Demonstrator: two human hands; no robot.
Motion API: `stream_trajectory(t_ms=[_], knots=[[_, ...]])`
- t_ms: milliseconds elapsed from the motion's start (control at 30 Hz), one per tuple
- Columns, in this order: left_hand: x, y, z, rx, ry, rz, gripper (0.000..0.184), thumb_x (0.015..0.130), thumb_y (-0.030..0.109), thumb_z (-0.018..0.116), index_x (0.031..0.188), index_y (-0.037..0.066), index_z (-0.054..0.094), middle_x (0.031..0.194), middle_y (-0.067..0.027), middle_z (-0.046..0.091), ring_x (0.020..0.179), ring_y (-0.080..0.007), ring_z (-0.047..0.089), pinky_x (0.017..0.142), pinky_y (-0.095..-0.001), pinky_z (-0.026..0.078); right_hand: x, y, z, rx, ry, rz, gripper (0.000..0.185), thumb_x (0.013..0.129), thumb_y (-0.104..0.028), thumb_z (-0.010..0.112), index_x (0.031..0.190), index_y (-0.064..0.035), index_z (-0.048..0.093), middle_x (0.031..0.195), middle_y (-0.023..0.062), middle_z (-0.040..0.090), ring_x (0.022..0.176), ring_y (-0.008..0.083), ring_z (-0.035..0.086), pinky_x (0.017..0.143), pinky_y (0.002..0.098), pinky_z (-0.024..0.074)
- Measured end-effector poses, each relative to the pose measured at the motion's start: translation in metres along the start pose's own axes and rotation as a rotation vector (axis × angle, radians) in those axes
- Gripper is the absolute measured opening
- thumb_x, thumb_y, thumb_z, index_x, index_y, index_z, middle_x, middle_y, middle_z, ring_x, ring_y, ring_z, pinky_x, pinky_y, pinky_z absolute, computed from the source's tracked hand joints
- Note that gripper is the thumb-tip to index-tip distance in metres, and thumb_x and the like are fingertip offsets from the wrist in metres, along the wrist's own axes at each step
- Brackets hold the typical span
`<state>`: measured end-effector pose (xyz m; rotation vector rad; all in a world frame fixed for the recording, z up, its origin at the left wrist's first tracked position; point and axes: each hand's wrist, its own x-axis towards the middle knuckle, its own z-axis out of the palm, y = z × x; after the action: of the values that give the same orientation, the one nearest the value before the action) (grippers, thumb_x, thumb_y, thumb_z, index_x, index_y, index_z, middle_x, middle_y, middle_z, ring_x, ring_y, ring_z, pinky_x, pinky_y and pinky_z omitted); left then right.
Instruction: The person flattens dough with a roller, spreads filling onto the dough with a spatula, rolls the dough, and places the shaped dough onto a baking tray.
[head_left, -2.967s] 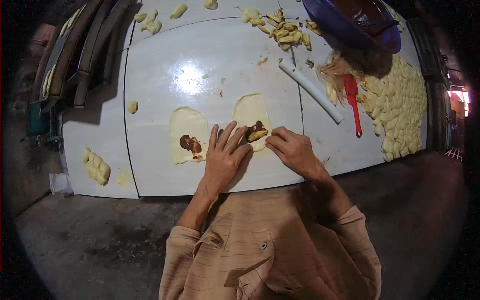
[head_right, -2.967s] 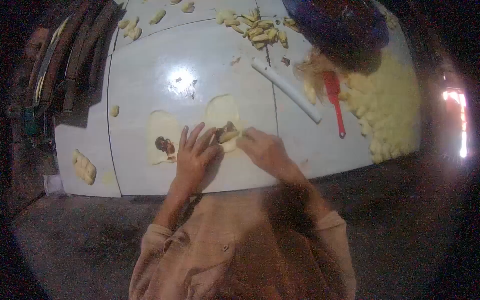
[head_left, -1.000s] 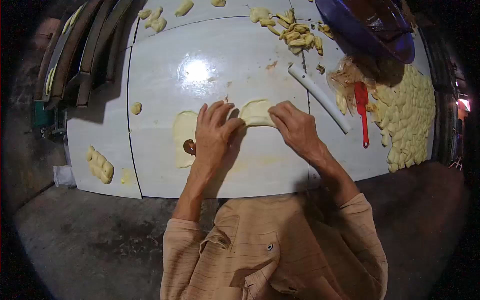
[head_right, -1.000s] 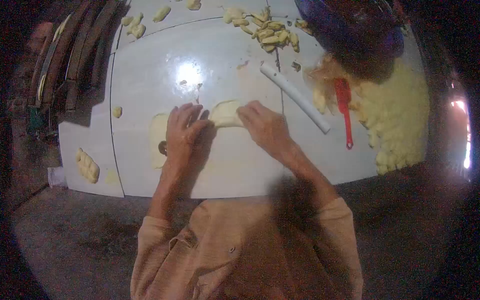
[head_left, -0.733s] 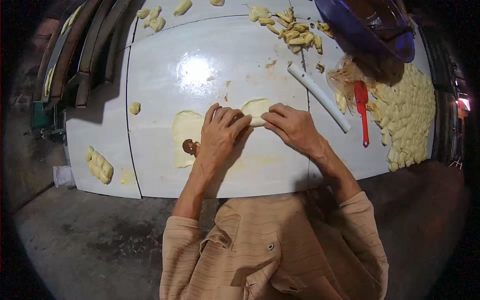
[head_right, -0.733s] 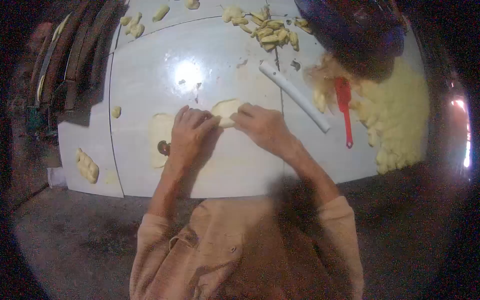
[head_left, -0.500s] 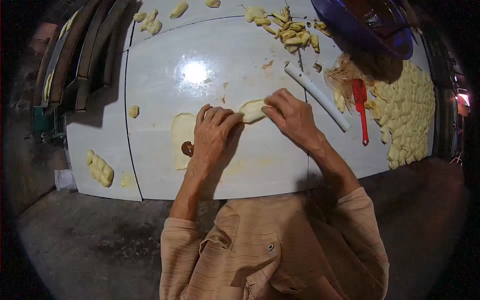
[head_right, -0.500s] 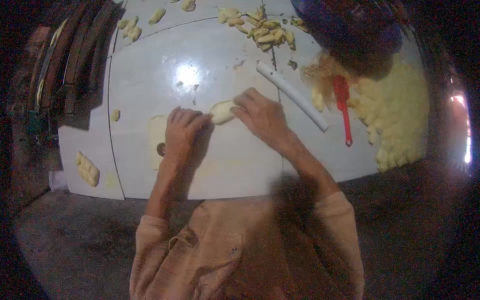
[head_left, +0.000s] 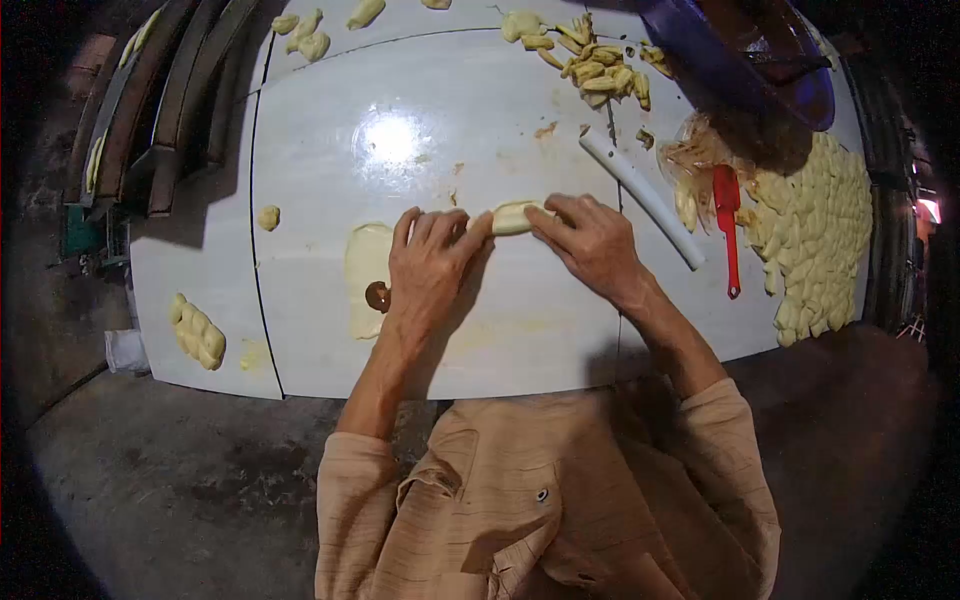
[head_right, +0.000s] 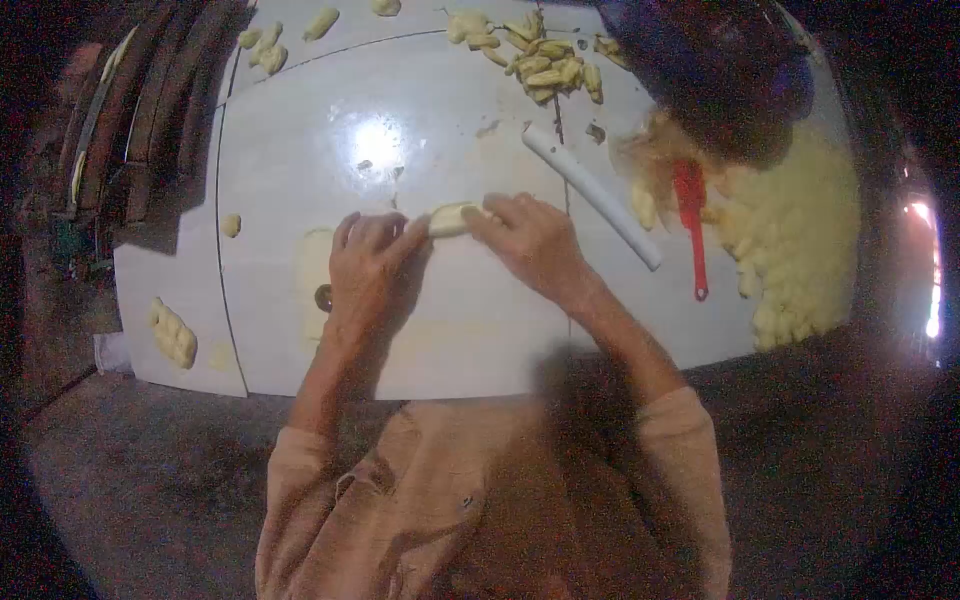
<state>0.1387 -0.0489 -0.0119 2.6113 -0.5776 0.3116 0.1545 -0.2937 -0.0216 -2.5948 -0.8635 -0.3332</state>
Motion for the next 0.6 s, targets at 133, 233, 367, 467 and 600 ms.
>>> stream_trajectory(t_ms=[133, 233, 367, 467, 600], knots=[[0.011, 0.000, -0.002, -0.006, 0.036, -0.034, 0.029, 0.091, 0.018, 0.076, 0.119, 0.013, 0.073, 0.108, -0.0076, 0.068, 0.097, -0.0229, 0.064, 0.102, -0.0496, 0.045, 0.019, 0.000, 0.001, 0.028, 0.068, 0.130, 0.030, 0.090, -0.021, 0.076, 0.118, -0.0128, 0.074, 0.104, 0.0068, 0.068, 0.086, 0.0202, 0.066, 0.070, 0.0331, 0.0536], [0.014, -0.004, 0.002, -0.013, 0.034, -0.015, 0.030, 0.091, 0.017, 0.075, 0.121, 0.014, 0.072, 0.108, -0.0075, 0.067, 0.098, -0.0234, 0.064, 0.098, -0.0467, 0.045, 0.011, 0.000, -0.005, 0.035, 0.023, -0.022, 0.030, 0.091, -0.020, 0.075, 0.120, -0.0116, 0.073, 0.105, 0.0076, 0.068, 0.089, 0.0228, 0.066, 0.073, 0.0358, 0.0538], [0.023, 0.000, 0.006, -0.013, 0.027, -0.034, 0.031, 0.087, 0.015, 0.077, 0.118, 0.012, 0.072, 0.107, -0.0099, 0.068, 0.098, -0.0302, 0.065, 0.089, -0.0460, 0.049, 0.028, 0.002, 0.000, -0.017, -0.062, 0.140, 0.036, 0.090, -0.019, 0.075, 0.125, -0.0111, 0.071, 0.108, 0.0080, 0.069, 0.093, 0.0248, 0.066, 0.076, 0.0389, 0.0538], [0.027, -0.006, 0.003, -0.030, 0.041, -0.014, 0.032, 0.090, 0.019, 0.077, 0.120, 0.013, 0.070, 0.107, -0.0061, 0.066, 0.095, -0.0255, 0.063, 0.087, -0.0408, 0.046, 0.029, 0.001, -0.005, 0.090, -0.004, 0.109, 0.036, 0.091, -0.018, 0.074, 0.125, -0.0082, 0.070, 0.111, 0.0078, 0.068, 0.095, 0.0271, 0.065, 0.080, 0.0385, 0.0530], [0.028, -0.001, -0.004, -0.098, -0.052, -0.040, 0.031, 0.086, 0.018, 0.079, 0.115, 0.012, 0.070, 0.102, -0.0061, 0.066, 0.090, -0.0263, 0.064, 0.081, -0.0415, 0.049, 0.023, -0.001, 0.001, 0.108, -0.004, 0.038, 0.034, 0.092, -0.017, 0.071, 0.124, -0.0072, 0.069, 0.109, 0.0090, 0.067, 0.096, 0.0285, 0.064, 0.083, 0.0390, 0.0514]])
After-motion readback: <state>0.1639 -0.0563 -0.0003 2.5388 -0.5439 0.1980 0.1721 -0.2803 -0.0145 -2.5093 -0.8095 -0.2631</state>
